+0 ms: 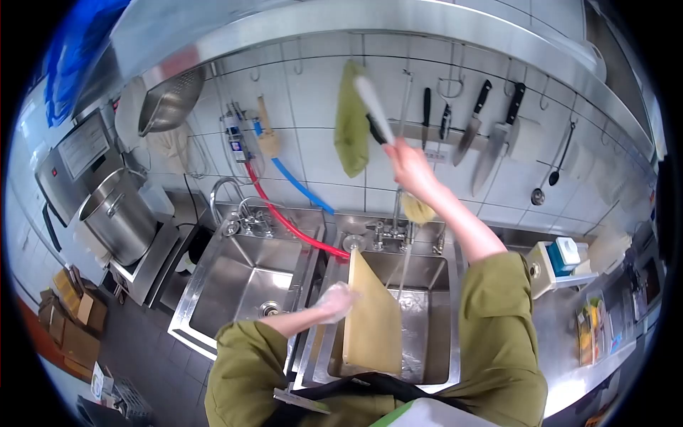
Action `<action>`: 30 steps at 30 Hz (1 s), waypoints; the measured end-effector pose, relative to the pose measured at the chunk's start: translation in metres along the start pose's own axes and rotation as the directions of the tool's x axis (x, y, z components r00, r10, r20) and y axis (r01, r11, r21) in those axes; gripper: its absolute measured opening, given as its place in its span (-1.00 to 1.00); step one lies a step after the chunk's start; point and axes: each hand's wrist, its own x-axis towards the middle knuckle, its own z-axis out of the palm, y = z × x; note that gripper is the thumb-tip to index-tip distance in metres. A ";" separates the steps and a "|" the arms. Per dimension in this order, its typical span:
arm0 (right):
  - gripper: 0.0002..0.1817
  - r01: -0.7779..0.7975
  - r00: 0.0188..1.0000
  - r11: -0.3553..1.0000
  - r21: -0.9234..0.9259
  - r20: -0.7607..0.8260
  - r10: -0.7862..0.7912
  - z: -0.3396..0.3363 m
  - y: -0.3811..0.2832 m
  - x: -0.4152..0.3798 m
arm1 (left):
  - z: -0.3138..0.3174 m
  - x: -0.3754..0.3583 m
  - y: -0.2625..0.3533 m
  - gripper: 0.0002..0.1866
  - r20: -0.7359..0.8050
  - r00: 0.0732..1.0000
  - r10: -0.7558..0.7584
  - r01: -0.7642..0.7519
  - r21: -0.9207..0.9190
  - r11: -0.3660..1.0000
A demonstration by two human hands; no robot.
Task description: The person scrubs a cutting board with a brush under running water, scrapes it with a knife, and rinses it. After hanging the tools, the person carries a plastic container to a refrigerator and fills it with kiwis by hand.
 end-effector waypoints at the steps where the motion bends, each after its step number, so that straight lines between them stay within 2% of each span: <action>1: -0.69 0.054 0.998 0.997 -0.057 -0.035 -0.056 0.023 -0.018 0.021 | 0.013 0.002 -0.021 -0.60 -0.028 0.995 0.101 -0.096 0.143 0.985; 3: -0.66 0.117 0.981 0.987 -0.113 -0.139 -0.132 0.070 -0.039 0.070 | -0.010 -0.022 -0.003 -0.59 -0.007 0.995 -0.102 0.101 -0.128 0.987; 6: -0.64 0.029 0.978 0.994 -0.109 -0.202 -0.051 0.104 -0.063 0.121 | 0.020 -0.016 -0.060 -0.59 -0.073 0.980 -0.185 0.170 -0.170 0.971; 9: -0.61 0.027 0.964 0.993 -0.115 -0.259 -0.056 0.128 -0.064 0.149 | 0.007 -0.031 -0.058 -0.58 -0.090 0.964 -0.251 0.228 -0.207 0.951; 11: -0.59 0.011 0.959 0.996 -0.092 -0.282 -0.036 0.134 -0.063 0.153 | 0.002 -0.034 -0.057 -0.60 -0.041 0.946 -0.322 0.298 -0.282 0.912; 14: -0.58 -0.098 0.994 0.931 0.353 -0.010 0.109 0.120 -0.076 0.144 | -0.002 -0.037 -0.055 -0.63 -0.014 0.934 -0.356 0.329 -0.352 0.877; 16: -0.57 -0.236 0.971 0.827 0.511 0.151 0.184 0.122 -0.069 0.151 | -0.006 -0.036 -0.056 -0.65 0.000 0.936 -0.352 0.332 -0.337 0.881; 17: -0.57 -0.309 0.949 0.757 0.575 0.234 0.210 0.124 -0.065 0.153 | -0.009 -0.036 -0.055 -0.65 -0.004 0.945 -0.327 0.309 -0.314 0.898; 20: -0.48 -0.347 0.935 0.766 0.542 0.268 0.234 0.137 -0.057 0.157 | -0.017 -0.043 -0.045 -0.64 -0.047 0.971 -0.233 0.219 -0.205 0.954; 21: -0.49 0.030 0.963 0.970 0.243 0.254 -0.093 0.140 -0.045 0.156 | -0.014 -0.045 -0.046 -0.64 -0.063 0.983 -0.174 0.165 -0.130 0.978; 22: -0.53 0.153 0.965 0.988 0.014 0.213 -0.152 0.133 -0.044 0.144 | -0.012 -0.045 -0.046 -0.63 -0.061 0.993 -0.100 0.097 -0.043 0.994; 23: -0.57 0.246 0.963 0.943 -0.225 0.171 -0.210 0.125 -0.042 0.131 | -0.010 -0.042 -0.046 -0.63 -0.057 0.988 -0.142 0.137 -0.087 0.987; 24: -0.63 0.064 0.997 0.943 -0.325 -0.027 -0.077 0.104 -0.060 0.104 | -0.005 -0.041 -0.046 -0.63 -0.054 0.979 -0.196 0.187 -0.136 0.973; 25: -0.67 0.056 0.995 0.915 -0.400 -0.053 -0.084 0.076 -0.050 0.088 | -0.003 -0.039 -0.050 -0.63 -0.060 0.964 -0.261 0.245 -0.193 0.950; 27: -0.74 0.085 0.988 0.836 -0.541 -0.061 -0.139 0.017 -0.018 0.053 | 0.024 -0.017 -0.100 -0.64 -0.093 0.984 -0.151 0.145 -0.070 0.987; 28: -0.79 -0.013 0.992 0.803 -0.595 -0.106 -0.062 -0.016 0.009 0.039 | 0.024 -0.016 -0.095 -0.69 -0.121 0.987 -0.103 0.120 0.149 0.981; 29: -0.82 -0.066 0.984 0.747 -0.662 -0.166 -0.061 -0.043 0.058 0.037 | 0.001 -0.032 -0.056 -0.71 -0.001 0.951 -0.309 0.295 -0.290 0.910; 30: -0.84 -0.157 0.972 0.651 -0.743 -0.234 -0.032 -0.076 0.076 0.026 | 0.018 -0.025 -0.076 -0.73 0.077 0.956 -0.283 0.272 -0.590 0.760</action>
